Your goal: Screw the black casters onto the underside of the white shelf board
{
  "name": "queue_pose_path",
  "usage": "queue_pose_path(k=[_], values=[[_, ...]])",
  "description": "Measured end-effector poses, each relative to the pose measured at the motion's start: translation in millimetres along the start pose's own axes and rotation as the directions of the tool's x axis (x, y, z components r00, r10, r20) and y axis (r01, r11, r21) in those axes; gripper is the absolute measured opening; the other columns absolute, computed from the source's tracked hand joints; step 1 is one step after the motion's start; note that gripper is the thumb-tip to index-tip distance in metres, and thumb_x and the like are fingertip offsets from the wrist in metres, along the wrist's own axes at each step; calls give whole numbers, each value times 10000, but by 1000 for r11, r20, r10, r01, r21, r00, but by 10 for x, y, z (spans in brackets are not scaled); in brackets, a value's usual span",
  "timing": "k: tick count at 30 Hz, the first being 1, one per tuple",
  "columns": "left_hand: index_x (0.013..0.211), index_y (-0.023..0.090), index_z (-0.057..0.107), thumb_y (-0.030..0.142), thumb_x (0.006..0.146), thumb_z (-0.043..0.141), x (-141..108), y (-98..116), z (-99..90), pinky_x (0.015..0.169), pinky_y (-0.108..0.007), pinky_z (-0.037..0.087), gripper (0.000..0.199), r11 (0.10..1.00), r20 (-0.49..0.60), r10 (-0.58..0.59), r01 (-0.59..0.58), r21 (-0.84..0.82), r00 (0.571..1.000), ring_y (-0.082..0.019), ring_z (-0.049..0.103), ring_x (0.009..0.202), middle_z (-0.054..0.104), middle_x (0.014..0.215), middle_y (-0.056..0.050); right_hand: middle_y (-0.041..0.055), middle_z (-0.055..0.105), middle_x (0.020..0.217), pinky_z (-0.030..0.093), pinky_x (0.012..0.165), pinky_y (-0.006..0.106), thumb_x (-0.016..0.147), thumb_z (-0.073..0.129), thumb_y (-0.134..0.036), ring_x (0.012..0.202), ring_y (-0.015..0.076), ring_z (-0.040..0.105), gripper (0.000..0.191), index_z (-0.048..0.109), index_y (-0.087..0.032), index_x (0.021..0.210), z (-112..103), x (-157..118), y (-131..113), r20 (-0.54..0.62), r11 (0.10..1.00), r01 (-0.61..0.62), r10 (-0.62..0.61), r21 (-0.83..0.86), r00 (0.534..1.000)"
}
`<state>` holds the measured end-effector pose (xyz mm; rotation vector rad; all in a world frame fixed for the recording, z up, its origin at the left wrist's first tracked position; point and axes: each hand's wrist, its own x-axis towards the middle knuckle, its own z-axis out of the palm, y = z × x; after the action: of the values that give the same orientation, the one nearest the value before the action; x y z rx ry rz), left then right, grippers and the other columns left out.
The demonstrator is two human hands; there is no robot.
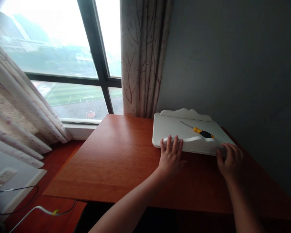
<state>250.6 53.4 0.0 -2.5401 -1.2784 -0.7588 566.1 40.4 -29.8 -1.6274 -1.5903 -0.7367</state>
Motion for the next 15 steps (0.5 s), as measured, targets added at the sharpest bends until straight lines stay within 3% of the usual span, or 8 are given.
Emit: queue_pose_path(k=[4,9,15], values=[[1596,148,234,594,892,566,-1,-4,-2,1157,-705,214,897,1000,-1,-1,1,2,1000,-434,71,1526,175,1666,-152,205,600,1260,373,1063,600,963,422,-507,1247,384,508,494,598,-140,1242,-5,-1,-3,-14,1000,6,-6,4,1000],[1590,145,254,599,881,577,8,-10,-49,1155,-695,227,901,1000,4,2,-2,-3,1000,-440,84,1523,188,1663,-152,227,595,1272,381,1065,594,952,467,-463,1261,387,504,501,596,-95,1266,12,-32,-73,-28,1000,17,-17,-20,999],[1575,178,298,574,898,559,-91,-190,-317,1175,-648,210,826,997,31,43,-41,-62,999,-413,142,1521,215,1656,-154,228,583,1322,358,1062,646,966,466,-409,1320,412,468,489,567,-106,1337,-46,-55,-218,-49,999,-20,18,-48,999]])
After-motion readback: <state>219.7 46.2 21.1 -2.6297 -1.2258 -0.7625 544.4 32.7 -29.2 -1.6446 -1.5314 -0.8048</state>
